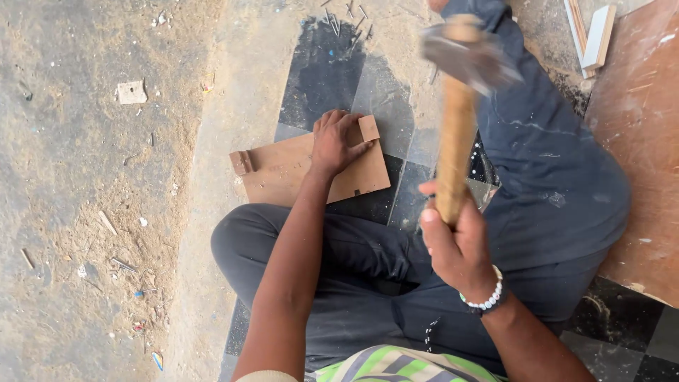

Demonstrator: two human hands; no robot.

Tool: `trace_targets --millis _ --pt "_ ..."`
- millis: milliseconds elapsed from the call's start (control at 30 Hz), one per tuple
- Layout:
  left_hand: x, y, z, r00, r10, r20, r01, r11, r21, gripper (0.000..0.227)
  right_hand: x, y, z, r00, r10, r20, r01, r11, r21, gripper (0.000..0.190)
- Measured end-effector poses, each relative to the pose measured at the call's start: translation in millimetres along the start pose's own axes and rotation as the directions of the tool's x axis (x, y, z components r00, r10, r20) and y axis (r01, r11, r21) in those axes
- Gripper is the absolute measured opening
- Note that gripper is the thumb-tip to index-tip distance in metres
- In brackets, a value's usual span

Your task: The recorder hammers small nails into a plywood board to secure furniture components while sitting on the workshop floor.

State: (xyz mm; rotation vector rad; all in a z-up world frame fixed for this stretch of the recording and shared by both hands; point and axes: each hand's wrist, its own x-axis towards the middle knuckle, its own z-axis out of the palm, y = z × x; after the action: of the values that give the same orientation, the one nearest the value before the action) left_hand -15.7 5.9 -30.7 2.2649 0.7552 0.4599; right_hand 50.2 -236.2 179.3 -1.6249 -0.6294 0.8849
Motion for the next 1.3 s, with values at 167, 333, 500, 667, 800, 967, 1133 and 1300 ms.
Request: trace_targets --millis 167,333,500,667,800,967,1133,1300 --pt "3.5 -1.2 -1.1 1.000 -0.029 0.010 0.029 0.999 -0.020 0.062 7.0 113.3 2.6 0.967 -0.240 -0.083 0.208 0.937 -0.282 0.015" --pt "2.7 1.0 0.4 0.996 -0.078 0.030 0.079 0.996 -0.036 0.064 34.3 76.8 2.5 0.903 0.430 -0.020 -0.429 0.898 -0.098 0.016" --pt "5.4 -1.0 1.7 0.996 -0.086 0.031 0.086 0.996 -0.010 0.063 3.9 12.5 7.1 0.998 -0.010 -0.065 0.012 0.999 0.039 0.017" --pt "-2.3 -0.6 3.9 0.994 -0.099 0.054 0.100 0.995 -0.022 0.064 12.0 149.7 -8.3 0.993 -0.115 0.002 0.108 0.926 -0.362 0.009" --pt "6.2 -3.7 4.4 0.999 -0.052 0.001 0.052 0.999 -0.013 0.065 35.9 71.6 -7.1 0.966 0.258 0.028 -0.252 0.959 -0.129 0.012" --pt "3.4 -2.7 3.0 0.998 -0.068 0.007 0.068 0.997 -0.031 0.066 15.7 -9.2 -3.5 0.992 0.071 -0.107 -0.064 0.996 0.060 0.012" --pt "4.4 -4.9 6.3 0.999 -0.044 -0.019 0.044 0.999 -0.016 0.065 18.1 138.0 -1.7 0.991 -0.131 0.024 0.130 0.912 -0.390 0.010" --pt "7.0 -4.4 5.2 0.997 -0.072 0.019 0.072 0.997 -0.005 0.067 30.1 55.7 -3.1 0.880 0.468 0.077 -0.456 0.880 -0.132 0.019"
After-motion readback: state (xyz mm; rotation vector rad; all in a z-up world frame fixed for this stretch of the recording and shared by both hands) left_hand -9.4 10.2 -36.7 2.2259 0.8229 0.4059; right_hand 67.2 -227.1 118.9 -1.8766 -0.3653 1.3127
